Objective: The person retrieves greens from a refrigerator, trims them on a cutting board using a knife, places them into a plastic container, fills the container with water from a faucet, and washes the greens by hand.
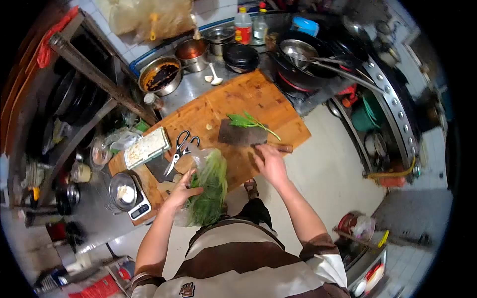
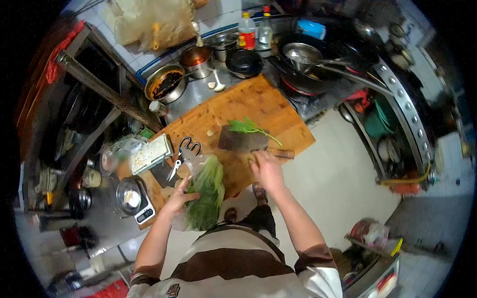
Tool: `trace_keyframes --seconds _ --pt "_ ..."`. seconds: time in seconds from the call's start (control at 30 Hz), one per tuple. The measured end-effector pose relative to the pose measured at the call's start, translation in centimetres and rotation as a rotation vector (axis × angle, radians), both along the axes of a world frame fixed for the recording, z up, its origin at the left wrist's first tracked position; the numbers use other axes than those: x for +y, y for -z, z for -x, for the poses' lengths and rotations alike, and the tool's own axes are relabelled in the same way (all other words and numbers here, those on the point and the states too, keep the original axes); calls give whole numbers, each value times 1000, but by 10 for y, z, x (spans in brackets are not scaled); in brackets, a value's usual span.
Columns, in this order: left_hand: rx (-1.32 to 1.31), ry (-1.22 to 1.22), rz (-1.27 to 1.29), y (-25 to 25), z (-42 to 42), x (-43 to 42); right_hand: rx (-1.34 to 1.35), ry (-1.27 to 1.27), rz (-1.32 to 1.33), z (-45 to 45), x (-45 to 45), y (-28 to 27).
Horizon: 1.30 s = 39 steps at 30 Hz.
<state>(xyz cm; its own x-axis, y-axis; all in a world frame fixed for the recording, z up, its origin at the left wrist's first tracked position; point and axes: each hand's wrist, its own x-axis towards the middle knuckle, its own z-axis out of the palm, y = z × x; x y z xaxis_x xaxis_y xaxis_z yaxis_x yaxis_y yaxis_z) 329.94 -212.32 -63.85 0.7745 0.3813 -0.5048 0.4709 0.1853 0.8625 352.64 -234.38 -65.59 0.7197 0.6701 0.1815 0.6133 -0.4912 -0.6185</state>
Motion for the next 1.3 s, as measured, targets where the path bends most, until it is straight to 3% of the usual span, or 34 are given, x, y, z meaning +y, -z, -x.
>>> trace_keyframes --seconds 0.03,0.1,0.27,0.37,0.43,0.47,0.53,0.57,0.67,0.7,0.8,0.9,0.93,1.07,1.13,1.23,1.3 --pt "-26 -18 42 9 -9 1 -129 -40 -28 -28 10 7" --pt "-69 -35 130 23 -22 2 -138 -54 111 -70 28 14" --pt "-34 -184 -44 29 -44 -10 -108 -188 470 -132 60 51" --pt "7 -225 -78 22 -52 -9 18 -330 517 -171 69 74" --pt "79 -221 -89 2 -72 -10 -82 -231 457 -193 76 76" --pt "69 -211 -135 11 -75 -8 -171 -168 373 -196 76 72" --pt "88 -133 -675 2 -95 -8 -349 -35 197 -200 79 44" --pt "101 -86 -942 -7 -103 -12 -240 -92 138 -197 79 40" --pt "9 -143 -1194 -40 -120 -23 169 -259 50 -171 78 15" --pt "16 -57 -1147 -37 -121 -27 365 -326 84 -150 78 1" --pt "98 149 -907 -19 -122 -38 629 -335 131 -103 81 -8" --pt "178 274 -1026 -11 -125 -46 826 -453 218 -98 87 8" --pt "164 264 -1122 -15 -126 -50 836 -400 43 -93 84 14" --pt "175 230 -1244 -8 -138 -47 1211 -263 -127 -104 71 23" --pt "272 235 -1211 -8 -147 -45 1416 -200 -251 -108 68 16" --pt "437 316 -1157 -16 -164 -48 1480 -71 -335 -104 72 0" --pt "531 368 -1165 -13 -170 -47 1555 -120 -422 -105 74 2"
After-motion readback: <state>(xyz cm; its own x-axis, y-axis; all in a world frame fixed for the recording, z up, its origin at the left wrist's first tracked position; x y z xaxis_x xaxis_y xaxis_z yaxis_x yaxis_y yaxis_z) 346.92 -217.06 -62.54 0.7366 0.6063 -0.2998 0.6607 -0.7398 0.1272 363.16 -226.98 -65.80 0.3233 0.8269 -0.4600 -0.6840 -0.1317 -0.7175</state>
